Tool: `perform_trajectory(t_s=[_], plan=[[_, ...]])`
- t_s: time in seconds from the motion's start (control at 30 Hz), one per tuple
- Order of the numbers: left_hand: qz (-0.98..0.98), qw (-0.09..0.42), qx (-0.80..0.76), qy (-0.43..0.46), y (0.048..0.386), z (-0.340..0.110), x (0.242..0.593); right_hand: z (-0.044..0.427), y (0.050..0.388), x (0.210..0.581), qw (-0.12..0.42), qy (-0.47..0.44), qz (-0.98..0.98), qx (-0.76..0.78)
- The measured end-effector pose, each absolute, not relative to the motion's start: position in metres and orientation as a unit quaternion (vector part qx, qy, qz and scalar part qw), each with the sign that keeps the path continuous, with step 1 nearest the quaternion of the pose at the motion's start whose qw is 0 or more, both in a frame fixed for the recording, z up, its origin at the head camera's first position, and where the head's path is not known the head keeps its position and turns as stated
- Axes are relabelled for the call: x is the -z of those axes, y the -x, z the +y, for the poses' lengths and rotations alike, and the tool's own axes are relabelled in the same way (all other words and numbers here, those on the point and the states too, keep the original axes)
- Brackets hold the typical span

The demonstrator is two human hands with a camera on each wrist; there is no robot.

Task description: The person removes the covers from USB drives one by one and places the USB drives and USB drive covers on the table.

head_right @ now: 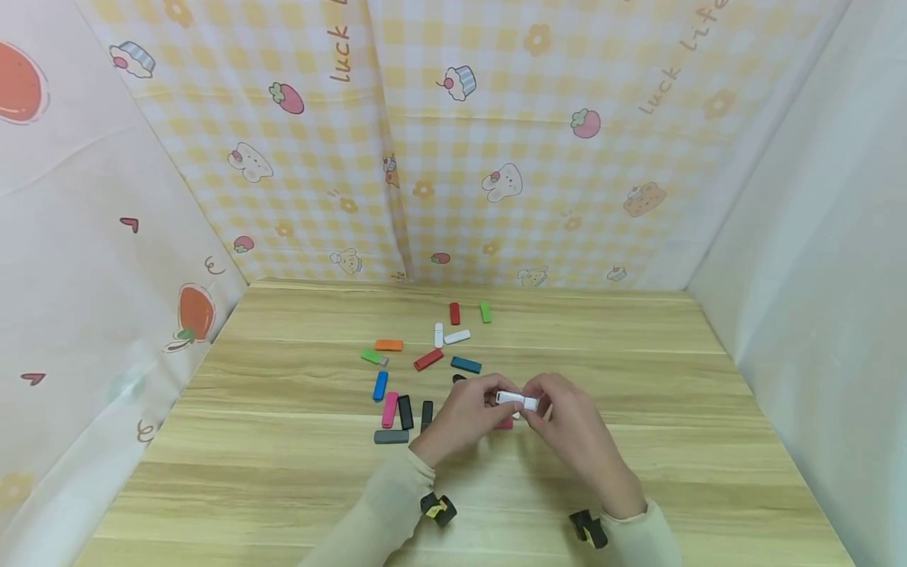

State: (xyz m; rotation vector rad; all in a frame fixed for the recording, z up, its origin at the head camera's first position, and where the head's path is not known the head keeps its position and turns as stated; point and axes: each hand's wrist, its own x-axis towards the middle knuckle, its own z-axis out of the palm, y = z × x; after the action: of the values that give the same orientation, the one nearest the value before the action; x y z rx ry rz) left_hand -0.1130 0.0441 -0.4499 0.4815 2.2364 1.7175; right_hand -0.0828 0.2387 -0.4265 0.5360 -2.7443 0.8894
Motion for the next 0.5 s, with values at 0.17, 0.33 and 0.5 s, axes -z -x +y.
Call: perform_trajectory(t_s=[0.17,0.33,0.5], plan=[[0.764,0.154,-0.610,-0.145,0.1123,0.0435,0.4488,0.2374,0.0828,0.4260,0.111,-0.187,-0.926,-0.308],[0.766,0.152,-0.607,-0.146,0.1125,0.0427,0.4479,0.2364,0.0825,0.4261,0.099,-0.176,-0.926,-0.318],[0.771,0.131,-0.602,-0.164,0.1116,0.0405,0.4469,0.2375,0.0817,0.4277,0.075,-0.155,-0.927,-0.333]])
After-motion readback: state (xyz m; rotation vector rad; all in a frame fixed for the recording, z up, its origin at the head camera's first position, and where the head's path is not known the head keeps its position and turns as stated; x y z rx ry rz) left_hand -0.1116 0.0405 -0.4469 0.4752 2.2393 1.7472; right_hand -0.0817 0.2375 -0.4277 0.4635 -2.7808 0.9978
